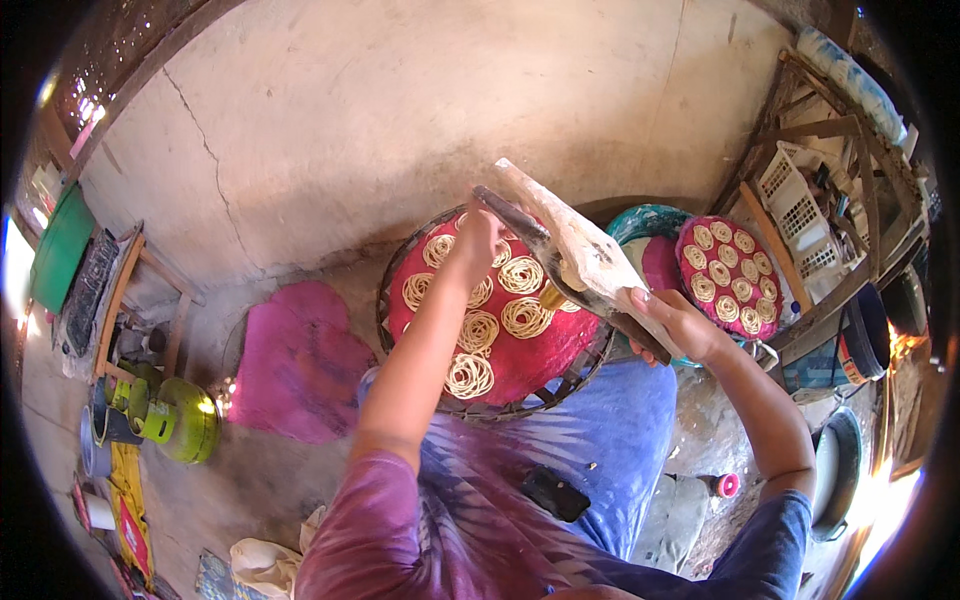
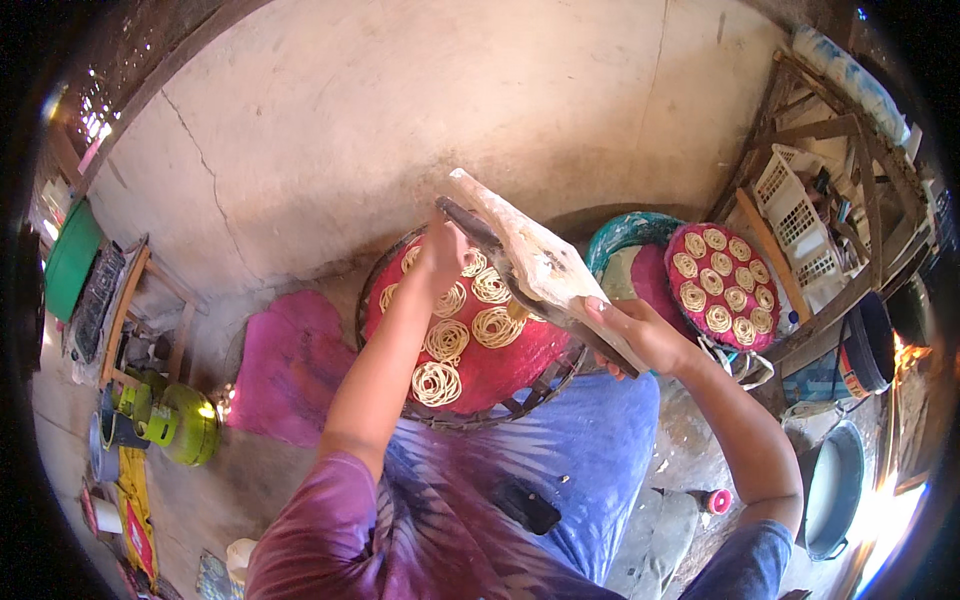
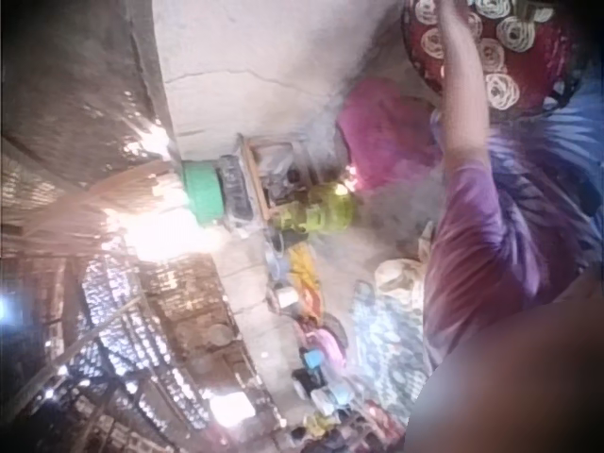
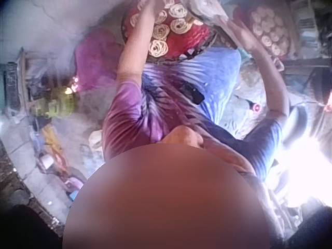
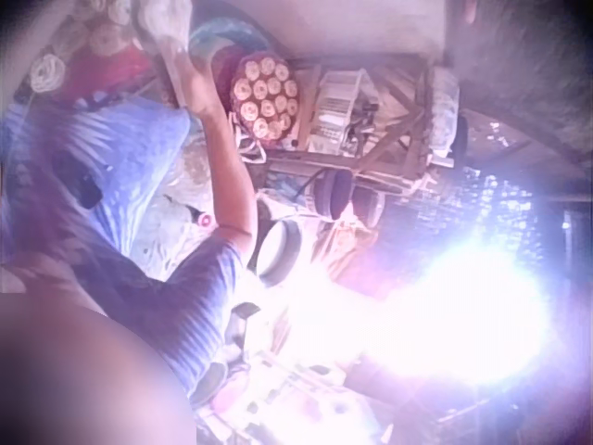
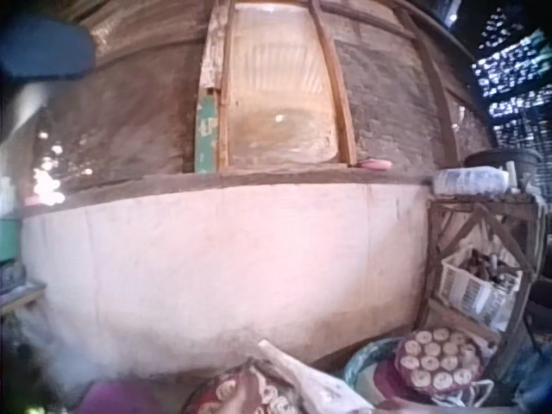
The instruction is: The person uses a handheld extruder to press dough through a nozzle, forming continuous strands that are coiled into spiral shapes on a red tray. The person repeatedly refills the extruder with dough and arranges the coils on the tray.
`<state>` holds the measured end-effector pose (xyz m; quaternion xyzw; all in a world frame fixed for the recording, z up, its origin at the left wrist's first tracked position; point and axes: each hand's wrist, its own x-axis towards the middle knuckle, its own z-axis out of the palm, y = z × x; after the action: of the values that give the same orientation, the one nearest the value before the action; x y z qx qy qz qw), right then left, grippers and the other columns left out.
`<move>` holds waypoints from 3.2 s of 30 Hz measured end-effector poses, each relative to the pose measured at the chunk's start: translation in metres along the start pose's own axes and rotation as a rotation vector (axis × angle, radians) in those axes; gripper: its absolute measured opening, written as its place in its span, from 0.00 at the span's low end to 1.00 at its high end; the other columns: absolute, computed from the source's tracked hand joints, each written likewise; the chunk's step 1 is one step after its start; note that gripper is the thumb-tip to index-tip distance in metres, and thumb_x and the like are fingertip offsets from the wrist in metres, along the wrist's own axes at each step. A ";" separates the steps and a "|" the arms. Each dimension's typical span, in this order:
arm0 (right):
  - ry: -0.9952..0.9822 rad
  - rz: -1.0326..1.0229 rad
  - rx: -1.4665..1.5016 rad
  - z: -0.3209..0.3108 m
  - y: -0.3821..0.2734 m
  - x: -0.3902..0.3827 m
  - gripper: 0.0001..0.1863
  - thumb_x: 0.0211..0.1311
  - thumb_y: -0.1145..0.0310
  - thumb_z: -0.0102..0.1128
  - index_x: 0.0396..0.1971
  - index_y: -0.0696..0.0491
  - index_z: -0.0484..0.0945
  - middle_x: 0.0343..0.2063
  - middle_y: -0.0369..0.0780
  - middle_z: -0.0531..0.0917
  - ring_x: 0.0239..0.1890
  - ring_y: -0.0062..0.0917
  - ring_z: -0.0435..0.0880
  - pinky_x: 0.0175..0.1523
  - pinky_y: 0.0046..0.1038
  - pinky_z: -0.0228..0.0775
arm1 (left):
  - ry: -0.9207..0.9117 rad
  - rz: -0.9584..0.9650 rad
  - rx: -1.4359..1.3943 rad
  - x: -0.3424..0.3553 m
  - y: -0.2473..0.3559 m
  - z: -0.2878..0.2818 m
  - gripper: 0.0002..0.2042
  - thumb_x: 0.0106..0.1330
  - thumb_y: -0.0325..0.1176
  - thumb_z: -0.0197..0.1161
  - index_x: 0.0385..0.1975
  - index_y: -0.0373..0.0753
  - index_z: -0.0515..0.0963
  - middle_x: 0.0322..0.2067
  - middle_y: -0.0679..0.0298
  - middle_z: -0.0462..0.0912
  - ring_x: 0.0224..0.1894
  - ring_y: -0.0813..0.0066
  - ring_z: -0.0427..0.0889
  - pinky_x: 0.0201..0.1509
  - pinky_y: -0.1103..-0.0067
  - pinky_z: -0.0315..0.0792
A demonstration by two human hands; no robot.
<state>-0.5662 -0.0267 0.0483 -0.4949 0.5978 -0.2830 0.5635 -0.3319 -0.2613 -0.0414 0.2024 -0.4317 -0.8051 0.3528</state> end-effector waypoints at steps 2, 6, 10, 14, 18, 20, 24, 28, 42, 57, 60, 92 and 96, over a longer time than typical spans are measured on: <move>0.009 -0.042 0.021 -0.001 0.008 -0.003 0.35 0.69 0.35 0.44 0.40 0.60 0.75 0.22 0.41 0.80 0.19 0.24 0.80 0.23 0.25 0.72 | 0.033 -0.140 0.717 -0.021 -0.017 0.006 0.41 0.71 0.68 0.29 0.70 0.40 0.59 0.63 0.59 0.71 0.65 0.67 0.67 0.73 0.69 0.53; -0.011 -0.099 0.078 -0.002 0.018 -0.003 0.35 0.69 0.36 0.46 0.40 0.60 0.76 0.21 0.40 0.79 0.18 0.23 0.79 0.22 0.24 0.71 | -0.033 -0.323 0.819 -0.047 -0.034 0.021 0.44 0.71 0.69 0.22 0.65 0.36 0.67 0.63 0.52 0.72 0.70 0.64 0.63 0.75 0.68 0.48; 0.022 -0.119 0.106 -0.002 0.023 0.002 0.35 0.69 0.37 0.46 0.39 0.61 0.76 0.21 0.40 0.79 0.18 0.23 0.78 0.22 0.24 0.71 | -0.021 -0.337 0.813 -0.048 -0.033 0.031 0.35 0.76 0.61 0.29 0.69 0.38 0.62 0.61 0.59 0.73 0.63 0.69 0.68 0.71 0.71 0.53; 0.078 -0.141 0.124 -0.003 0.026 0.006 0.35 0.69 0.37 0.48 0.39 0.61 0.76 0.21 0.40 0.78 0.18 0.23 0.78 0.22 0.24 0.70 | 0.044 -0.307 0.945 -0.040 -0.042 0.019 0.34 0.77 0.59 0.31 0.69 0.38 0.60 0.62 0.55 0.72 0.66 0.67 0.67 0.71 0.71 0.53; 0.085 -0.199 0.157 -0.007 0.030 0.006 0.36 0.68 0.36 0.49 0.38 0.62 0.76 0.22 0.40 0.79 0.19 0.23 0.79 0.21 0.24 0.69 | -0.034 0.012 1.079 -0.044 -0.059 -0.006 0.32 0.76 0.58 0.35 0.64 0.38 0.67 0.62 0.55 0.72 0.65 0.59 0.68 0.70 0.71 0.55; 0.114 -0.193 0.140 -0.008 0.033 0.004 0.36 0.68 0.36 0.48 0.38 0.62 0.76 0.22 0.40 0.79 0.19 0.23 0.79 0.22 0.24 0.69 | -0.122 0.277 1.426 -0.055 -0.062 -0.013 0.34 0.74 0.61 0.36 0.58 0.39 0.76 0.67 0.54 0.66 0.64 0.48 0.69 0.69 0.64 0.59; 0.134 -0.180 0.139 -0.009 0.040 -0.006 0.36 0.68 0.36 0.47 0.39 0.61 0.76 0.22 0.40 0.80 0.20 0.23 0.80 0.22 0.24 0.69 | 0.030 0.225 1.624 -0.091 -0.060 -0.001 0.27 0.74 0.55 0.44 0.52 0.38 0.80 0.69 0.62 0.62 0.64 0.49 0.66 0.69 0.60 0.55; 0.177 -0.203 0.104 -0.006 0.039 -0.025 0.36 0.68 0.36 0.46 0.40 0.61 0.75 0.22 0.40 0.80 0.21 0.23 0.81 0.23 0.24 0.71 | 0.054 0.505 2.087 -0.118 -0.032 0.028 0.25 0.72 0.52 0.50 0.56 0.39 0.77 0.69 0.60 0.62 0.65 0.51 0.64 0.66 0.56 0.57; -0.313 0.157 0.048 0.025 -0.024 -0.047 0.40 0.68 0.30 0.34 0.49 0.56 0.73 0.30 0.41 0.81 0.25 0.23 0.80 0.30 0.26 0.74 | -0.081 0.410 -0.599 -0.094 0.063 0.073 0.29 0.72 0.61 0.36 0.39 0.39 0.71 0.33 0.61 0.75 0.40 0.62 0.76 0.58 0.63 0.68; -0.112 0.225 -0.324 0.053 -0.052 -0.042 0.40 0.70 0.32 0.31 0.37 0.58 0.77 0.18 0.38 0.75 0.17 0.21 0.77 0.21 0.24 0.69 | 0.061 0.470 -0.805 -0.085 0.027 0.032 0.28 0.73 0.60 0.30 0.27 0.44 0.68 0.24 0.66 0.71 0.31 0.67 0.72 0.43 0.68 0.68; -0.028 0.151 -0.411 0.054 -0.054 -0.040 0.40 0.70 0.32 0.31 0.37 0.58 0.77 0.17 0.37 0.75 0.17 0.21 0.76 0.20 0.24 0.68 | 0.068 0.497 -0.758 -0.082 0.032 0.042 0.24 0.74 0.55 0.31 0.28 0.45 0.68 0.24 0.69 0.70 0.30 0.70 0.72 0.44 0.70 0.67; 0.087 -0.085 -0.042 0.032 0.036 -0.048 0.35 0.70 0.35 0.42 0.41 0.59 0.75 0.18 0.37 0.75 0.16 0.18 0.74 0.19 0.22 0.64 | 0.032 -0.238 0.968 -0.118 -0.052 0.052 0.45 0.70 0.71 0.25 0.61 0.35 0.72 0.58 0.53 0.76 0.62 0.66 0.71 0.71 0.71 0.55; 0.150 -0.122 0.066 0.033 0.049 -0.044 0.32 0.72 0.38 0.40 0.40 0.57 0.75 0.18 0.37 0.75 0.15 0.19 0.73 0.19 0.22 0.63 | 0.076 -0.115 1.107 -0.121 -0.056 0.045 0.44 0.71 0.69 0.27 0.61 0.32 0.70 0.61 0.53 0.75 0.61 0.65 0.72 0.67 0.70 0.60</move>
<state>-0.5541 0.0381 0.0150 -0.4889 0.5973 -0.3725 0.5151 -0.3011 -0.1251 -0.0613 0.4096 -0.7653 -0.4684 0.1648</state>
